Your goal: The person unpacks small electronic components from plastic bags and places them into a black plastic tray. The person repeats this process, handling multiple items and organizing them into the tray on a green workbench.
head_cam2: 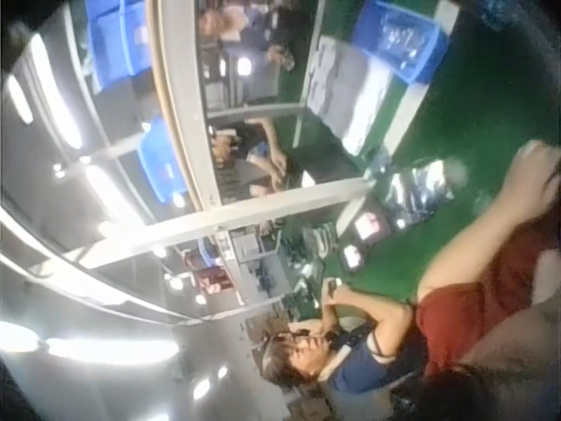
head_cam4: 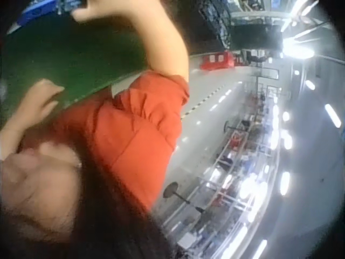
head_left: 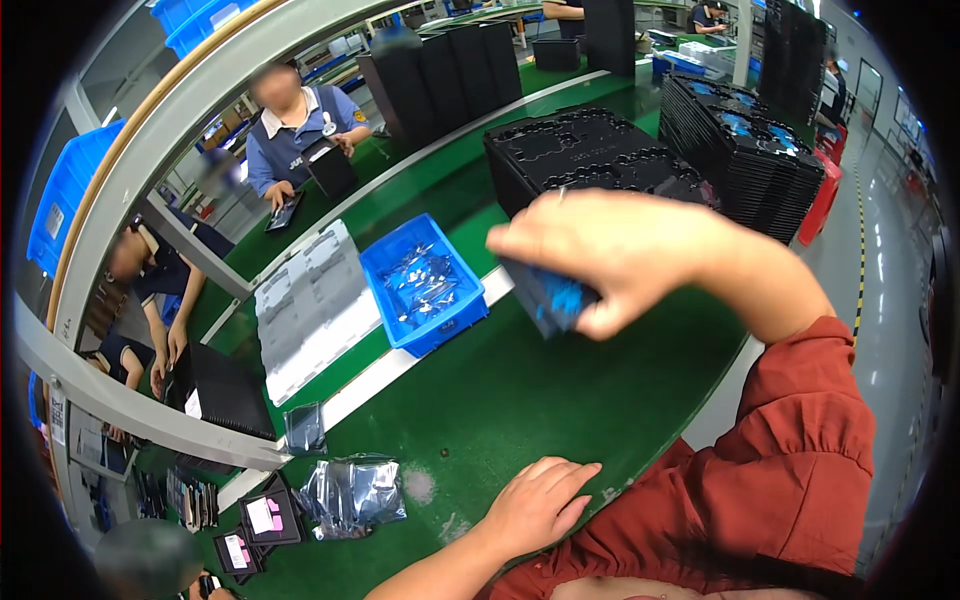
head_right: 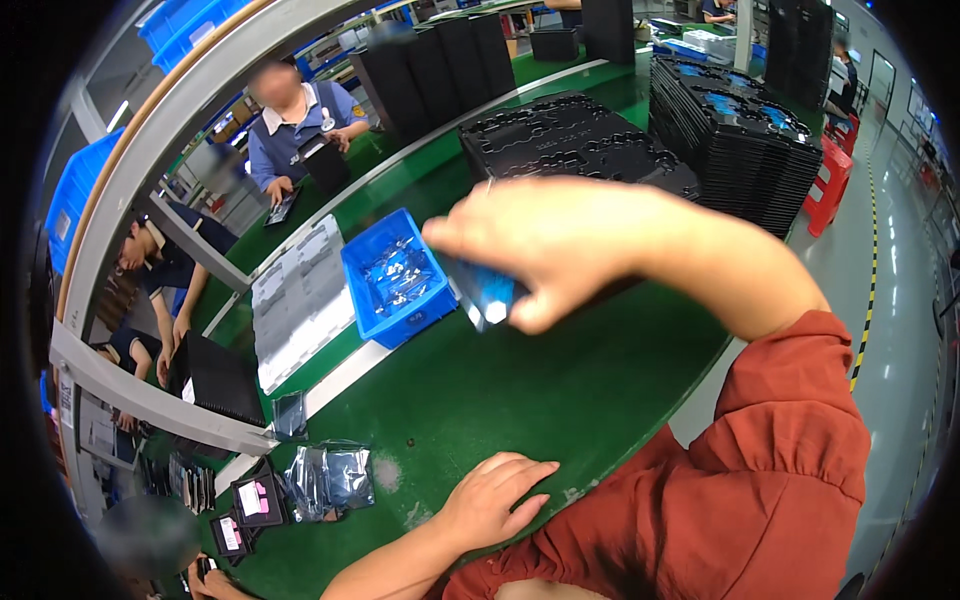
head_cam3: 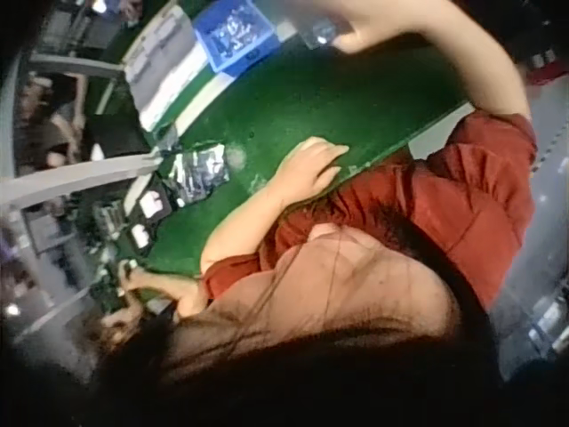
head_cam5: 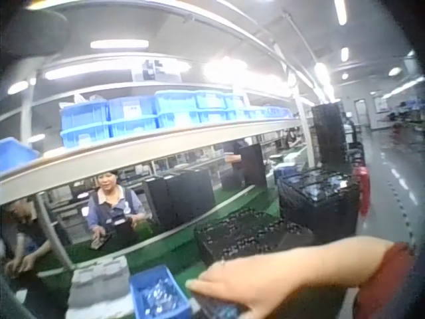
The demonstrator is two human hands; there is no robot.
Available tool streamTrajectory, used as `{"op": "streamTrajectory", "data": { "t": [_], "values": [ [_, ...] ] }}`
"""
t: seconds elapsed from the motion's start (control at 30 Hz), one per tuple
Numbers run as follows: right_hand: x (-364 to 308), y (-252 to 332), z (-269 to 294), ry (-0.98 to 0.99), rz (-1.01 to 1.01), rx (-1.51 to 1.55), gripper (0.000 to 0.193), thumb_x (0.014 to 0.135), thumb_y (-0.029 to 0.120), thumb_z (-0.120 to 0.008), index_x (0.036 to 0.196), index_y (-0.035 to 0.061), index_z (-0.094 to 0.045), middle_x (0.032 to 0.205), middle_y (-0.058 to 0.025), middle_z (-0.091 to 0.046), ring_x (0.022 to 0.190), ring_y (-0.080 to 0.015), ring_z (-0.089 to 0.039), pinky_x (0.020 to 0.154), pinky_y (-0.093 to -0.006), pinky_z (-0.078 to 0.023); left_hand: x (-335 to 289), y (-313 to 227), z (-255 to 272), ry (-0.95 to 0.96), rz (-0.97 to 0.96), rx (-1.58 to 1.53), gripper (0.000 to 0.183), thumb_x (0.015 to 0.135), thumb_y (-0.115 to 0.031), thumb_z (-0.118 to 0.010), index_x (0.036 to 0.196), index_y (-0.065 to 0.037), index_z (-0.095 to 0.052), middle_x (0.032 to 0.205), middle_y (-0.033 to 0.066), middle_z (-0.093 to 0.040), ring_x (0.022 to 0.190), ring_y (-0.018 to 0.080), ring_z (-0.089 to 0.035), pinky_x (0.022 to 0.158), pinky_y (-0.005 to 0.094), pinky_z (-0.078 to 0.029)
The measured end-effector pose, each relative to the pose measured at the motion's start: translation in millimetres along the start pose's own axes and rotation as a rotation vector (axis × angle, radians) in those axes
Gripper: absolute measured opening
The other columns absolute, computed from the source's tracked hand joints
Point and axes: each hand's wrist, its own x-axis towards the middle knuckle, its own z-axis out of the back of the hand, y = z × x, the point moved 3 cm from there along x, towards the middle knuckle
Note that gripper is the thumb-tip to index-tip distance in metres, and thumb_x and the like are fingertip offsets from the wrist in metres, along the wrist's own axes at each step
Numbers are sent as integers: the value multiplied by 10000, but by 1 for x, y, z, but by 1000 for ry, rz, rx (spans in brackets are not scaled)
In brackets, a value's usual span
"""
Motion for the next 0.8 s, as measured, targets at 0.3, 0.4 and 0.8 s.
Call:
{"op": "streamTrajectory", "data": {
  "t": [0.3, 0.4, 0.8],
  "values": [
    [-53, -89, 37, 210, -448, -47, 901, 615, 257, -719, 1400, 22, -346, 1230, -227, -518, 1135, -364, -496, 999, -416, -391, 3, 7, -2, 28, 10, -27, 396, 768, -98, -686, 1147, -40, -584, 960, 117, -633, 889, 298, -598, 780, 381, -497],
    [-80, -102, 51, 158, -475, -57, 930, 597, 259, -750, 1413, 68, -348, 1296, -203, -498, 1165, -359, -485, 1012, -426, -379, 4, 6, -1, 45, 27, -21, 392, 767, -98, -690, 1141, -41, -588, 970, 117, -637, 888, 299, -602, 779, 380, -500],
    [-101, -149, 68, 149, -635, 234, 953, 569, 128, -808, 1416, 94, -373, 1372, -107, -481, 1225, -202, -463, 1043, -352, -354, 6, 7, -1, 51, 82, -26, 381, 759, -107, -708, 1119, -47, -601, 988, 108, -650, 886, 293, -618, 776, 370, -508]
  ]
}}
